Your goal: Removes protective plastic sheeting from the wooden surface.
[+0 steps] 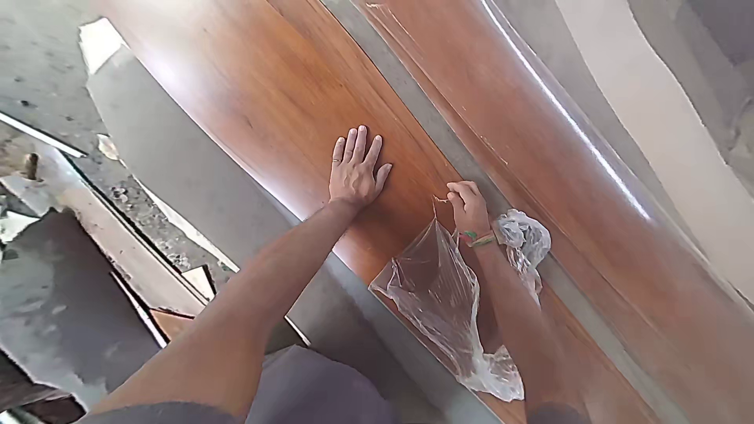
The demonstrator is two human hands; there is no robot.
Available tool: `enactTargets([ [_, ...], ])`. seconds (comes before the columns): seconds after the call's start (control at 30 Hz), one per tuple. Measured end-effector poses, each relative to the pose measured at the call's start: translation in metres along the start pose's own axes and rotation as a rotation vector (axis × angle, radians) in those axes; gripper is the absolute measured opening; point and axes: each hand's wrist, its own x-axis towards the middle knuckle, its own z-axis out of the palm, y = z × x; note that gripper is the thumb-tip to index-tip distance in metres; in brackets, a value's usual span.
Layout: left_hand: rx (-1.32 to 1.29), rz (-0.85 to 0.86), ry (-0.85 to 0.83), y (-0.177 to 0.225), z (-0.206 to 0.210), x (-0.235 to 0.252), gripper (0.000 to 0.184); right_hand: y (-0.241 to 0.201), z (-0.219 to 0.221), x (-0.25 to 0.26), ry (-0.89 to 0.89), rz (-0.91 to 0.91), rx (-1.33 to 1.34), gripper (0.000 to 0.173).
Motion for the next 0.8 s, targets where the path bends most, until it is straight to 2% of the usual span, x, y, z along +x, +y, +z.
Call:
enactTargets([
  [0.07,-0.003,0.000,0.002,0.001,0.000,-0.001,0.073,0.000,0.017,-0.009,0.161,-0.038,-0.066,0.027],
  [0.2,0.006,0.004,-0.004,0.000,-0.001,-0.001,0.073,-0.007,0.041,-0.016,0.197,-0.078,-0.281,0.021],
  [0.33,0.015,0.004,-0.004,0.001,0.000,-0.001,0.073,-0.006,0.054,-0.016,0.338,-0.135,-0.366,0.012],
  [0.43,0.014,-0.001,-0.013,0.001,-0.002,-0.001,0.073,-0.012,0.048,-0.013,0.238,-0.081,-0.369,0.013],
  [0.53,0.006,-0.001,-0.016,0.001,-0.003,0.000,0.073,-0.023,0.021,-0.006,-0.064,0.086,-0.199,0.020],
  [0.7,0.002,-0.005,-0.017,0.001,-0.003,0.001,0.074,0.001,-0.014,-0.008,-0.227,0.033,0.154,0.020],
  [0.8,-0.014,0.004,-0.009,0.001,-0.001,-0.001,0.073,0.014,-0.019,-0.020,-0.204,-0.068,0.236,0.020],
])
